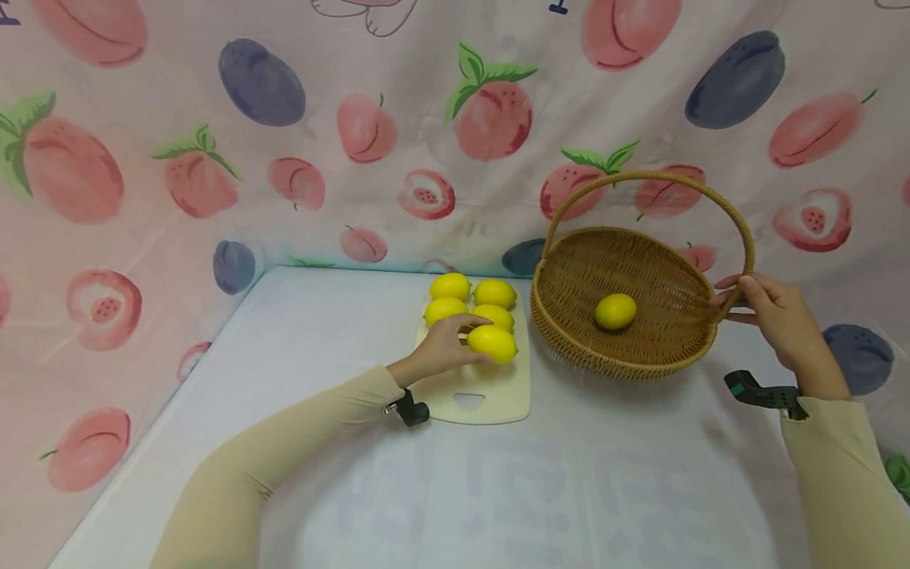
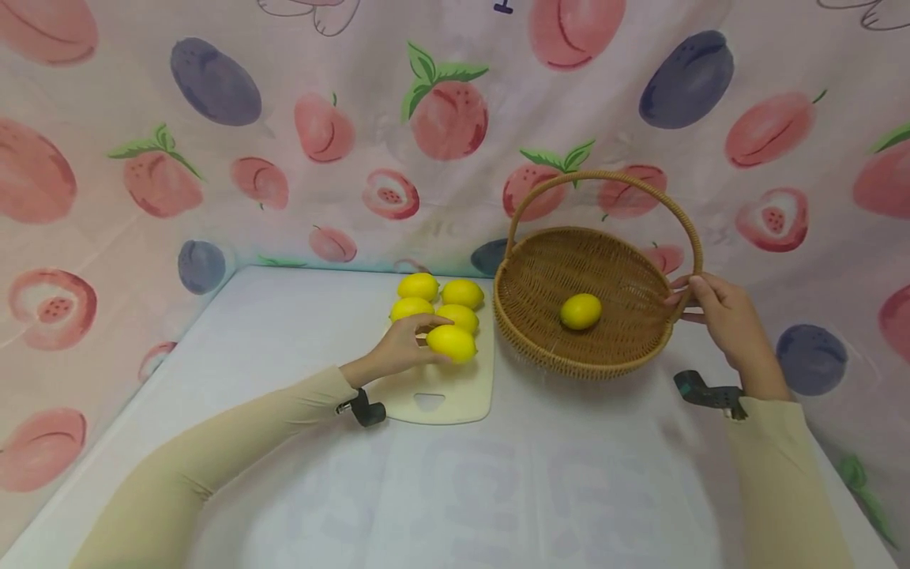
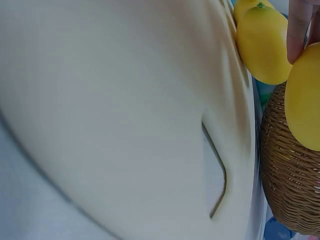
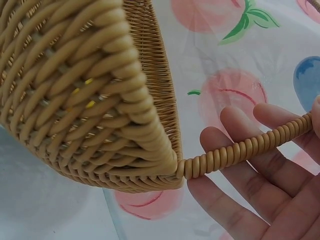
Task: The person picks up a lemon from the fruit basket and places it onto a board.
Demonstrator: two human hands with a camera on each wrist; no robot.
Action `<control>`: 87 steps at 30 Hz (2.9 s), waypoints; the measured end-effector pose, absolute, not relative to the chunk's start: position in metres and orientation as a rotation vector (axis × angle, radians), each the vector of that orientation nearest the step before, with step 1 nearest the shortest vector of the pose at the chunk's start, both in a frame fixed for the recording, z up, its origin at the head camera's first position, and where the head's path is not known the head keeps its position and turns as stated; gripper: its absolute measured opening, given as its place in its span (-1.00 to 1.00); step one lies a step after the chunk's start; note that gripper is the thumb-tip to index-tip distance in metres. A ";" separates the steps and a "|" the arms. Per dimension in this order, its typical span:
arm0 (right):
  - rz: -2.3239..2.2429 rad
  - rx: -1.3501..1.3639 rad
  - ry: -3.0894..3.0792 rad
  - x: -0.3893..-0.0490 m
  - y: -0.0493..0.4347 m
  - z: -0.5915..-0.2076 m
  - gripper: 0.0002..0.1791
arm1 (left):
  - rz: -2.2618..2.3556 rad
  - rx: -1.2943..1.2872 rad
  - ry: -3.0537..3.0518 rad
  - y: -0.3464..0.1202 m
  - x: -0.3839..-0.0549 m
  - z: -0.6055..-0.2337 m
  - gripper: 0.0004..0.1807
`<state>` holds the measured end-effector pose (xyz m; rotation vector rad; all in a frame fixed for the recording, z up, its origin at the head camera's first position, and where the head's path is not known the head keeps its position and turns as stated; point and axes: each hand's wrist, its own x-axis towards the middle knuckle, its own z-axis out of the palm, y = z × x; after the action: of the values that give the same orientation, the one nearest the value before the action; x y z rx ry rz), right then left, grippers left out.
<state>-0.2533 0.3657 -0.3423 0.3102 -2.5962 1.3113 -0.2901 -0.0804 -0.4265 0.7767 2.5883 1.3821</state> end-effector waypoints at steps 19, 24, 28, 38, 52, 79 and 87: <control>1.293 0.306 -2.602 -0.254 0.367 -0.344 -0.61 | 1.252 0.795 2.609 -0.084 -0.290 -0.437 -0.38; 1.286 0.301 -2.605 -0.254 0.367 -0.344 -0.61 | 1.206 0.825 2.619 -0.085 -0.289 -0.439 -0.38; 1.283 0.291 -2.614 -0.253 0.367 -0.344 -0.58 | 1.186 0.833 2.613 -0.087 -0.287 -0.438 -0.38; 1.263 0.274 -2.632 -0.254 0.367 -0.342 -0.56 | 1.070 0.878 2.624 -0.098 -0.285 -0.434 -0.33; 1.295 0.312 -2.607 -0.256 0.366 -0.342 -0.68 | 1.248 0.831 2.549 -0.098 -0.286 -0.442 -0.37; 1.264 0.282 -2.622 -0.254 0.368 -0.343 -0.59 | 1.357 0.758 2.588 -0.090 -0.287 -0.441 -0.41; 1.281 0.294 -2.610 -0.255 0.369 -0.344 -0.61 | 1.371 0.739 2.589 -0.090 -0.290 -0.443 -0.40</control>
<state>-0.2548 0.3690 -0.3440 0.2945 -2.6099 1.2806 -0.2900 -0.0902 -0.4429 0.7388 2.5894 1.3714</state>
